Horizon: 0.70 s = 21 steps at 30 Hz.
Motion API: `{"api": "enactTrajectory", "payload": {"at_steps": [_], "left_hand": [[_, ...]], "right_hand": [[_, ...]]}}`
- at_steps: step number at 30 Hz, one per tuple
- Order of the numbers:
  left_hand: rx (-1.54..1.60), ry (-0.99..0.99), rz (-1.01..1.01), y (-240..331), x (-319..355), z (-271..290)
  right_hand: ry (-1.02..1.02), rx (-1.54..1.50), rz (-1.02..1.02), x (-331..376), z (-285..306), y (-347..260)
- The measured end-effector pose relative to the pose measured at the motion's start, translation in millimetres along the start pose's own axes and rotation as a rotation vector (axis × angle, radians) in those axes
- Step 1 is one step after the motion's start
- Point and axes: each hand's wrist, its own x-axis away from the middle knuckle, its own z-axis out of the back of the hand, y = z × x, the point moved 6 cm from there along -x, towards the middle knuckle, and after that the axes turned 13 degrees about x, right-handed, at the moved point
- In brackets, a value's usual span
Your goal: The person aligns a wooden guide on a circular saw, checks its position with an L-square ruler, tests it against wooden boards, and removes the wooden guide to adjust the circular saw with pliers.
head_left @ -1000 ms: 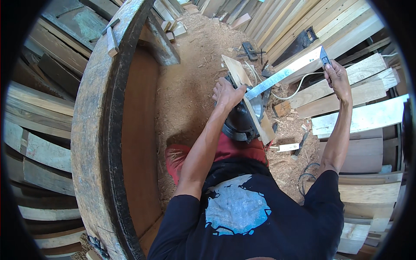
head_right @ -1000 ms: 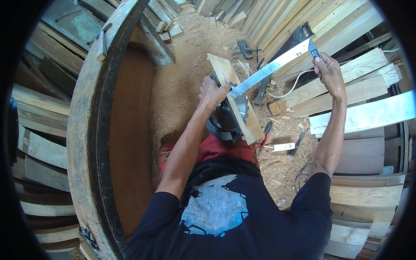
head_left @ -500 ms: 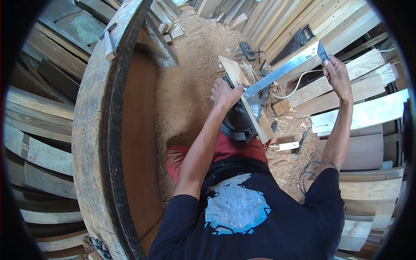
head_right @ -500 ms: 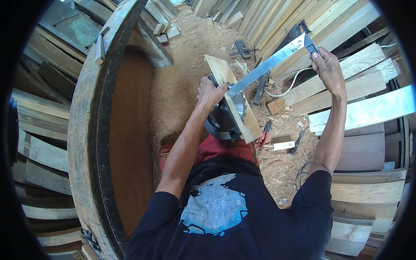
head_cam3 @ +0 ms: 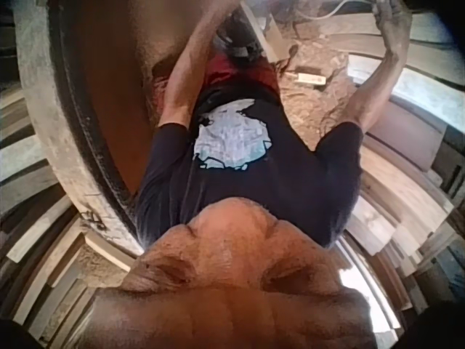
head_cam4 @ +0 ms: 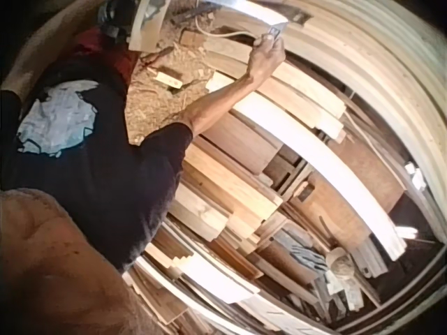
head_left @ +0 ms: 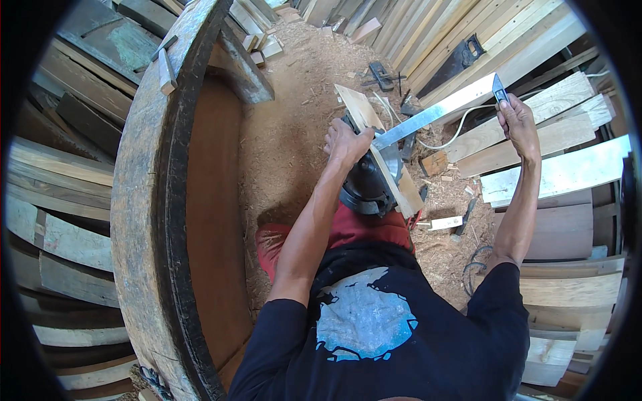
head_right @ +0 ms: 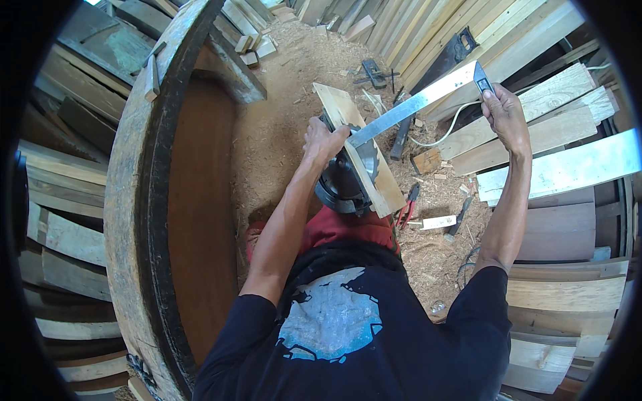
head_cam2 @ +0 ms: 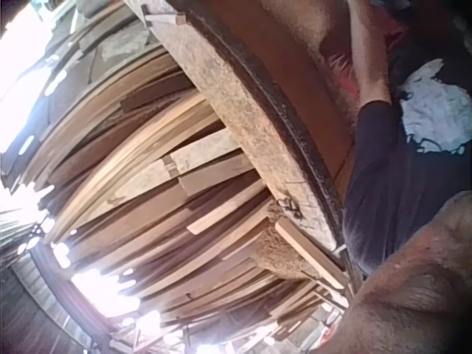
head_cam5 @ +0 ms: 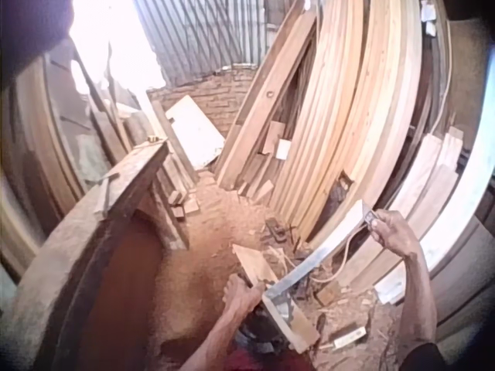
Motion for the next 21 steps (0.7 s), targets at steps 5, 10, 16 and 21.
{"api": "enactTrajectory", "payload": {"at_steps": [5, 10, 16, 21], "left_hand": [[0.055, -0.029, -0.016, -11.0, -13.4, -7.1], [0.374, 0.025, -0.099, -29.4, -21.2, 10.5], [0.617, -0.120, 0.060, -39.3, -22.5, 5.7], [0.636, -0.144, 0.092, -33.3, -18.1, 1.0]], "right_hand": [[0.207, -0.366, -0.074, 12.6, 16.1, 38.4], [0.474, -0.167, -0.113, 63.2, -41.0, 122.2], [-0.018, 0.615, -0.109, 161.7, -198.5, 183.7], [-0.220, 0.800, -0.345, 218.5, -248.8, 247.5]]}}
